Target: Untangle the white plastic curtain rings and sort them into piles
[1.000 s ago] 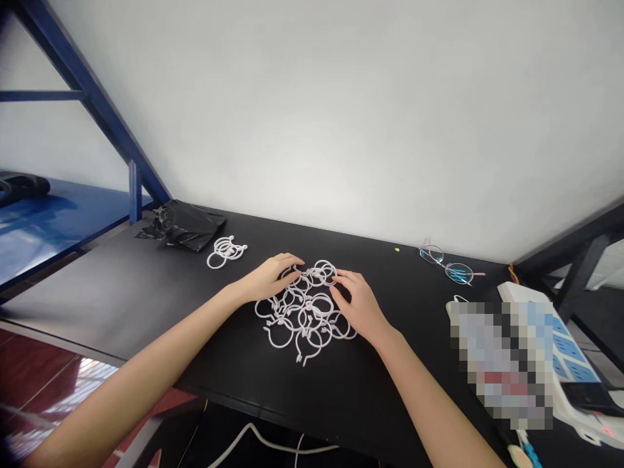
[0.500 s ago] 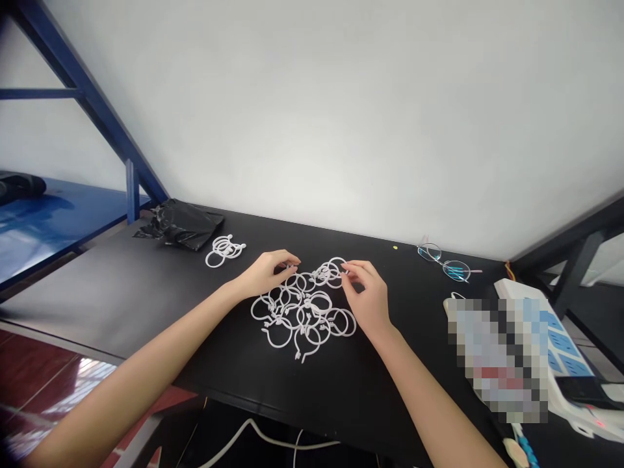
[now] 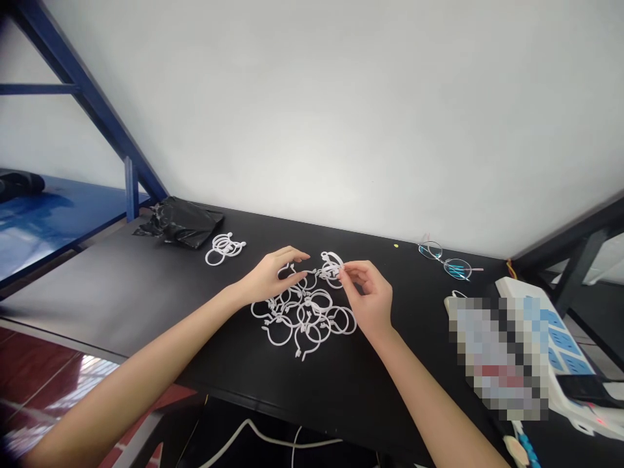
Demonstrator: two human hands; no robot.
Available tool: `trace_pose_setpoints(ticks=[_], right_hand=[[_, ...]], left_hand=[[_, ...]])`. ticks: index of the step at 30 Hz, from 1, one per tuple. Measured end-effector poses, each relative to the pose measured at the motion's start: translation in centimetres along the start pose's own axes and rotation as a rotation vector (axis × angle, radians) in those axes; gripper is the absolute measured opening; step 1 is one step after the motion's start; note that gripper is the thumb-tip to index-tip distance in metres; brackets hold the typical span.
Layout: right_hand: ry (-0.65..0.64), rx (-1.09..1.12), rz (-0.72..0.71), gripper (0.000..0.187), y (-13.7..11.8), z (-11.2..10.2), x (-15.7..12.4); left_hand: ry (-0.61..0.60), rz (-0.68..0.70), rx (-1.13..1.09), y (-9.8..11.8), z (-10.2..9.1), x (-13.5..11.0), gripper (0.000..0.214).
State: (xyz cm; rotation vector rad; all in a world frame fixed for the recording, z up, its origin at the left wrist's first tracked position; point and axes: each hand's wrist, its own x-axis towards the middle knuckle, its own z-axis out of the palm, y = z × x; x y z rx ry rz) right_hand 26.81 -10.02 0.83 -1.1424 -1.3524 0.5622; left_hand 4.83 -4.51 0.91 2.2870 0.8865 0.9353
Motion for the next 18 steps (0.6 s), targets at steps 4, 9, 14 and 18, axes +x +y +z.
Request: trace_pose_setpoints(ticks=[4,9,14,18], right_hand=[[-0.019,0.095,0.052,0.019,-0.8,0.3,-0.4],[-0.132,0.177,0.091,0.017,-1.7,0.4,-0.9],[-0.158,0.196,0.136,0.019,-1.8,0.5,-0.9],[-0.062,0.182,0.158,0.019,-1.4,0.2,-0.4]], left_hand=[[-0.005,0.058,-0.078,1.2,0.6,0.0,0.033],[0.024,0.062,-0.176,2.6,1.2,0.0,0.031],[-0.007,-0.024,-0.313,3.1,1.6,0.0,0.025],[-0.022,-0.213,-0.474,2.9,1.0,0.2,0.035]])
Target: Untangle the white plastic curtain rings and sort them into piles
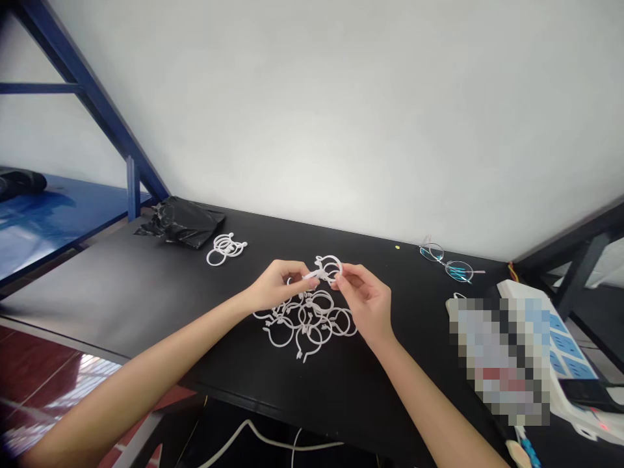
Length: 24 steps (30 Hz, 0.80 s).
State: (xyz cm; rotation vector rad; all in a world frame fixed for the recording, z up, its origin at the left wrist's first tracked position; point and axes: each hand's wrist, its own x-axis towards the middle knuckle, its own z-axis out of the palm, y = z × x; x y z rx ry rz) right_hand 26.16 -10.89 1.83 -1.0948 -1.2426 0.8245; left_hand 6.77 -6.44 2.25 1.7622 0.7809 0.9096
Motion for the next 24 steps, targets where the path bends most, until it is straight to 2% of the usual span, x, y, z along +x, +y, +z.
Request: trace_pose_setpoints(ticks=[3,7,10,14,19,24], right_hand=[[-0.025,0.053,0.09,0.02,0.0,-0.3,0.5],[-0.132,0.213,0.331,0.02,-0.4,-0.2,0.8],[-0.085,0.3,0.403,0.019,-0.4,-0.1,1.0],[0.04,0.358,0.424,0.019,0.1,-0.5,1.6],[0.107,0.418,0.446,0.019,0.4,-0.9,2.1],[0.11,0.425,0.458,0.023,0.3,-0.7,1.9]], left_hand=[[0.027,-0.093,-0.227,0.3,-0.7,0.2,0.035],[0.065,-0.134,-0.331,0.6,-1.2,0.4,0.031],[0.046,-0.169,-0.353,0.2,-1.1,0.4,0.03],[0.019,-0.164,-0.327,-0.4,-0.9,0.5,0.038],[0.097,-0.076,-0.076,-0.7,-1.3,0.5,0.045],[0.076,0.164,0.338,-1.0,-1.6,0.3,0.037]])
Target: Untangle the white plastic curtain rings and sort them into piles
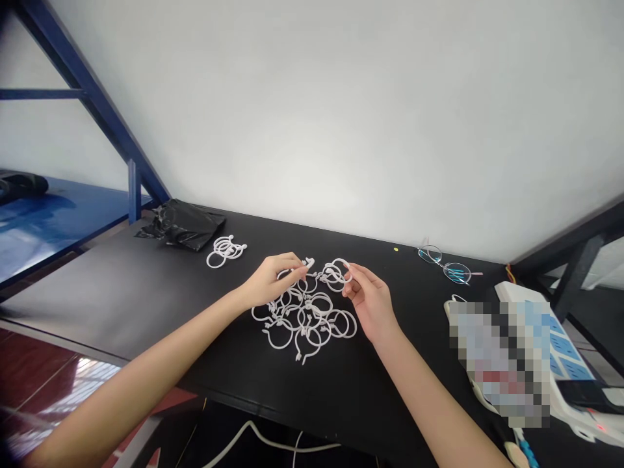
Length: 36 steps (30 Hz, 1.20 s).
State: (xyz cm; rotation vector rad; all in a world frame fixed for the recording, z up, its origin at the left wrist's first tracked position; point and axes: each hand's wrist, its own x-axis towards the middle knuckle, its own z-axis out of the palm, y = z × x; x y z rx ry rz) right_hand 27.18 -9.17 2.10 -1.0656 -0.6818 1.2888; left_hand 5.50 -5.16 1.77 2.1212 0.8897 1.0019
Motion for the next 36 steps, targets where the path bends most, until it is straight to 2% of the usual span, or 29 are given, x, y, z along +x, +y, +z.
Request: trace_pose_setpoints(ticks=[2,5,8,11,15,17,19,24,26,29,32,34,36], right_hand=[[0.006,-0.007,0.008,0.025,0.1,0.0,-0.1],[-0.004,-0.048,0.011,0.025,0.3,-0.1,-0.2],[-0.034,-0.115,-0.003,0.025,0.4,-0.1,-0.2],[-0.05,-0.186,-0.036,0.026,0.5,-0.1,-0.3],[-0.067,-0.281,-0.091,0.027,1.0,0.1,-0.7],[-0.102,-0.367,-0.137,0.026,1.3,0.3,-1.1],[-0.143,-0.45,-0.169,0.023,1.7,0.5,-1.6],[-0.215,-0.51,-0.193,0.023,1.8,0.8,-2.3],[-0.213,-0.577,-0.275,0.022,1.6,0.6,-2.3],[-0.19,-0.673,-0.549,0.016,1.3,0.3,-2.5],[-0.305,-0.734,-0.786,0.022,1.2,0.1,-2.7],[-0.374,-0.752,-0.856,0.022,1.3,0.1,-2.8],[-0.39,-0.73,-0.862,0.02,1.5,0.1,-2.9]], left_hand=[[-0.014,0.079,0.174,-0.3,0.1,-0.1,0.029],[-0.049,0.114,0.355,-0.8,0.4,-0.2,0.02],[-0.091,0.097,0.399,-1.0,0.5,-0.3,0.015],[-0.071,0.069,0.416,-0.7,0.4,-0.4,0.014],[0.015,0.121,0.305,0.4,0.6,-0.5,0.025],[0.014,0.148,0.186,1.1,1.1,-0.7,0.043],[-0.021,0.158,0.091,1.8,1.8,-1.0,0.052],[-0.053,0.183,0.013,2.3,3.4,-1.3,0.041],[-0.017,0.192,-0.002,2.1,3.4,-1.3,0.039],[0.025,0.197,-0.002,1.6,3.3,-1.1,0.041],[0.018,0.21,0.015,1.4,3.2,-1.1,0.038],[-0.009,0.217,0.021,1.5,3.2,-1.1,0.035],[-0.04,0.215,0.025,1.5,3.1,-1.1,0.034]])
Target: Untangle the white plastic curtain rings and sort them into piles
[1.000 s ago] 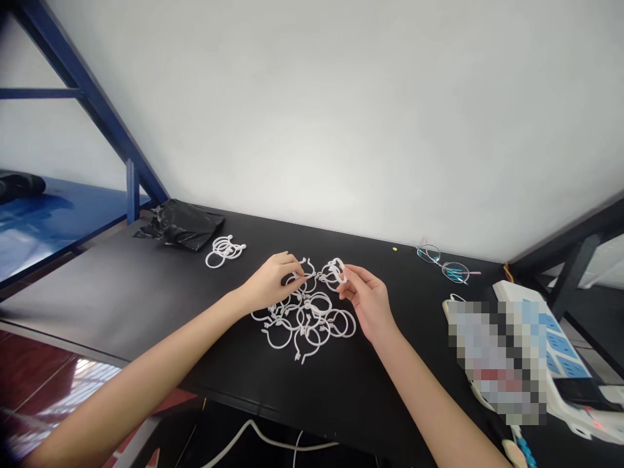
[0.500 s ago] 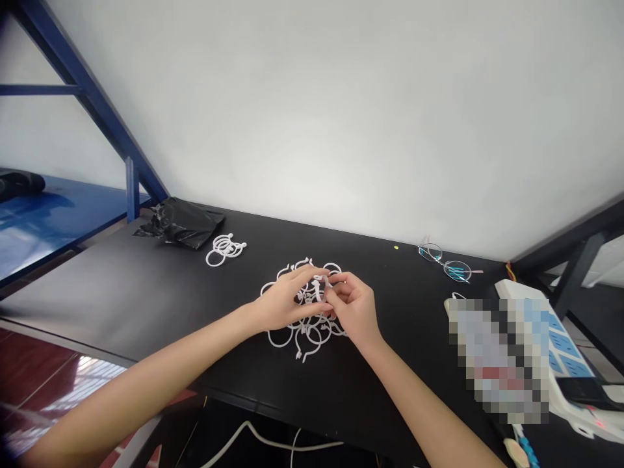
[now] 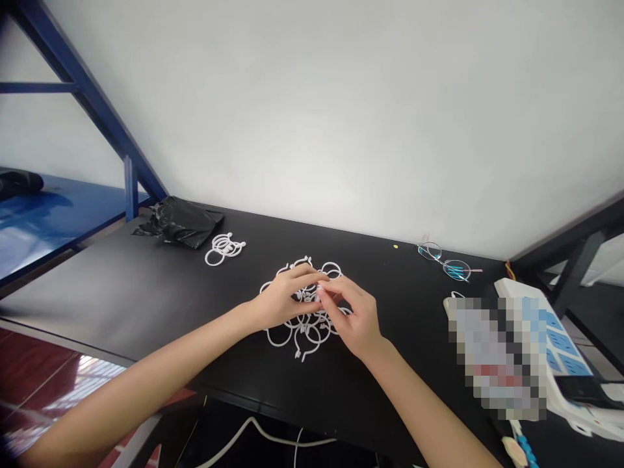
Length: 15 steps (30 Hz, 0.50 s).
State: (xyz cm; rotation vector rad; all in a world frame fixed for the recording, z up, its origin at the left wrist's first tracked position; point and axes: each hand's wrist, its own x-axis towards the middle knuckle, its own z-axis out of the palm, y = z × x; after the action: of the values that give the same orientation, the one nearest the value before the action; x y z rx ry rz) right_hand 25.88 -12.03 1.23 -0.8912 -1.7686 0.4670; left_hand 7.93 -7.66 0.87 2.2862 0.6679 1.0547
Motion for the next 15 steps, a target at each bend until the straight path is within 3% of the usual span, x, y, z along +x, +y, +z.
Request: trace_pose_setpoints(ticks=[10,12,15], right_hand=[[0.004,0.094,0.124,0.011,-0.2,0.4,-0.1],[0.031,0.095,0.201,0.019,-0.1,0.3,0.0],[0.092,0.139,0.307,0.037,0.3,0.0,0.1]], left_hand=[[-0.07,-0.002,0.08,-0.1,-1.1,0.1,0.038],[-0.033,-0.015,0.161,-0.2,-2.1,0.3,0.04],[0.151,-0.13,0.426,-1.3,-4.7,0.6,0.041]])
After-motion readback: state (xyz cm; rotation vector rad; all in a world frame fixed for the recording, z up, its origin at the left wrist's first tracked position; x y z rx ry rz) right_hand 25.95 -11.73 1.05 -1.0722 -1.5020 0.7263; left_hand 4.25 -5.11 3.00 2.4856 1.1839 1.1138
